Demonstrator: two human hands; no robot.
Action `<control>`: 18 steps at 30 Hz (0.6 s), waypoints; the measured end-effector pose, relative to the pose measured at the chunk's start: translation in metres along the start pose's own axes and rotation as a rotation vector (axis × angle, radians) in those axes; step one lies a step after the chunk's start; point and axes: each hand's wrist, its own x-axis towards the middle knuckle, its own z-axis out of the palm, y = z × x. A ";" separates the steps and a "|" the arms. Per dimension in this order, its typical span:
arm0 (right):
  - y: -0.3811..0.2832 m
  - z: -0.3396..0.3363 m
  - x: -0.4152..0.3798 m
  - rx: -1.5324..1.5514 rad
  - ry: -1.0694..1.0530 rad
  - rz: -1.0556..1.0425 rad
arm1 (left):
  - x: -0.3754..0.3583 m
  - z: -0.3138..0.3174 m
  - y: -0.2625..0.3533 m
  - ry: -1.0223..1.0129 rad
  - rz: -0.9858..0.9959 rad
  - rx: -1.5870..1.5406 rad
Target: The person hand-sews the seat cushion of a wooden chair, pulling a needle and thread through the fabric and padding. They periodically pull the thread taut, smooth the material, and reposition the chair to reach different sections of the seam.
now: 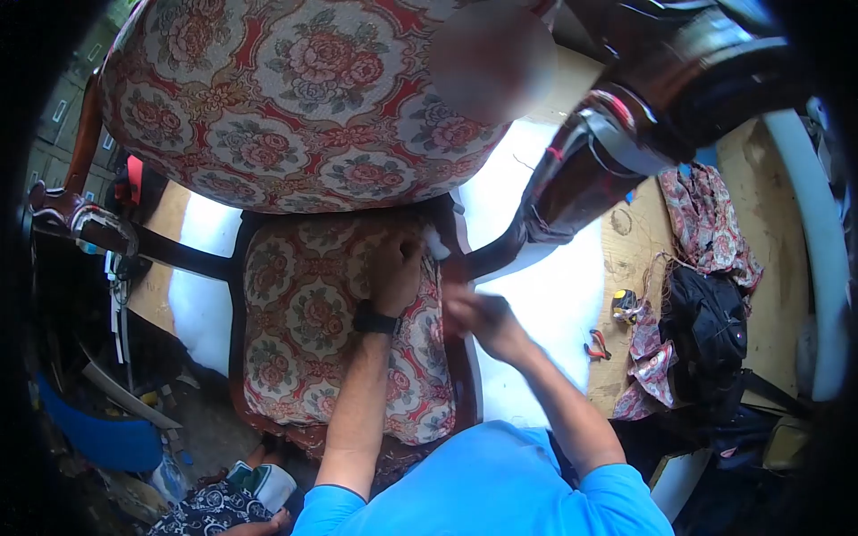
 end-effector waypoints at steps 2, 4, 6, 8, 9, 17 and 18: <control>0.039 -0.055 -0.027 -0.007 0.012 -0.041 | 0.000 -0.003 0.008 -0.003 -0.005 -0.033; 0.074 -0.120 -0.011 0.074 0.329 -0.017 | -0.005 -0.006 0.011 -0.011 -0.022 -0.062; 0.044 -0.133 0.034 -0.152 0.410 -0.271 | -0.007 -0.008 0.014 -0.004 -0.045 -0.070; 0.020 -0.146 0.088 -0.586 0.129 -0.346 | -0.002 -0.005 0.015 0.009 -0.049 -0.065; -0.004 -0.137 0.114 -0.522 -0.078 -0.439 | -0.003 -0.005 0.013 0.008 -0.057 -0.055; -0.033 -0.080 0.186 -1.173 -0.385 -0.841 | -0.004 -0.006 0.014 0.119 -0.028 -0.086; -0.037 -0.076 0.190 -1.171 -0.365 -1.013 | -0.005 -0.004 0.014 0.129 -0.031 -0.075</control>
